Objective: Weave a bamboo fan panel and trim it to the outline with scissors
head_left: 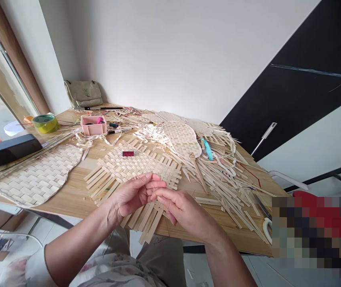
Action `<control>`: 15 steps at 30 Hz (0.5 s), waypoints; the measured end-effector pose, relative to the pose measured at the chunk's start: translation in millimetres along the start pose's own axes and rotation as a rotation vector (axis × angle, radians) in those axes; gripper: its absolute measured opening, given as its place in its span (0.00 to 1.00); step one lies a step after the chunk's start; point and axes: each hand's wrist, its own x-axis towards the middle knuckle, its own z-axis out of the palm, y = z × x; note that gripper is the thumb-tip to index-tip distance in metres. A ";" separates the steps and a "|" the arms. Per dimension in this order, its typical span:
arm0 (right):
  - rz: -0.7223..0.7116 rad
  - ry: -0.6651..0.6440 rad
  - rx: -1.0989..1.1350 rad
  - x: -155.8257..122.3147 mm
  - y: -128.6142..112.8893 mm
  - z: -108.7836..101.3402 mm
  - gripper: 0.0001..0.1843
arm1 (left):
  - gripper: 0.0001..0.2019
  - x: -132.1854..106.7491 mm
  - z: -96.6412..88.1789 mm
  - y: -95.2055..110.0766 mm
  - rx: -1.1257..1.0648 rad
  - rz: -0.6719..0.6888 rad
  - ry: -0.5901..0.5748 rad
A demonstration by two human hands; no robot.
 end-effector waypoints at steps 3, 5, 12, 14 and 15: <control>0.042 -0.047 0.279 -2.0 10.8 -0.4 0.15 | 0.08 -0.2 -1.7 -1.0 -0.051 0.006 -0.026; 0.047 -0.047 0.420 -3.2 15.3 -0.8 0.16 | 0.08 -0.3 -3.0 -1.3 -0.050 0.026 -0.035; 0.065 0.056 0.621 -7.0 18.2 -6.6 0.15 | 0.08 -3.1 -7.2 -2.6 0.048 -0.011 -0.009; 0.073 0.072 0.612 -8.4 17.7 -9.8 0.16 | 0.09 -4.3 -7.2 -4.9 0.073 -0.061 -0.026; 0.078 0.070 0.594 -9.2 17.0 -11.3 0.16 | 0.09 -4.6 -6.8 -6.4 0.074 -0.073 -0.038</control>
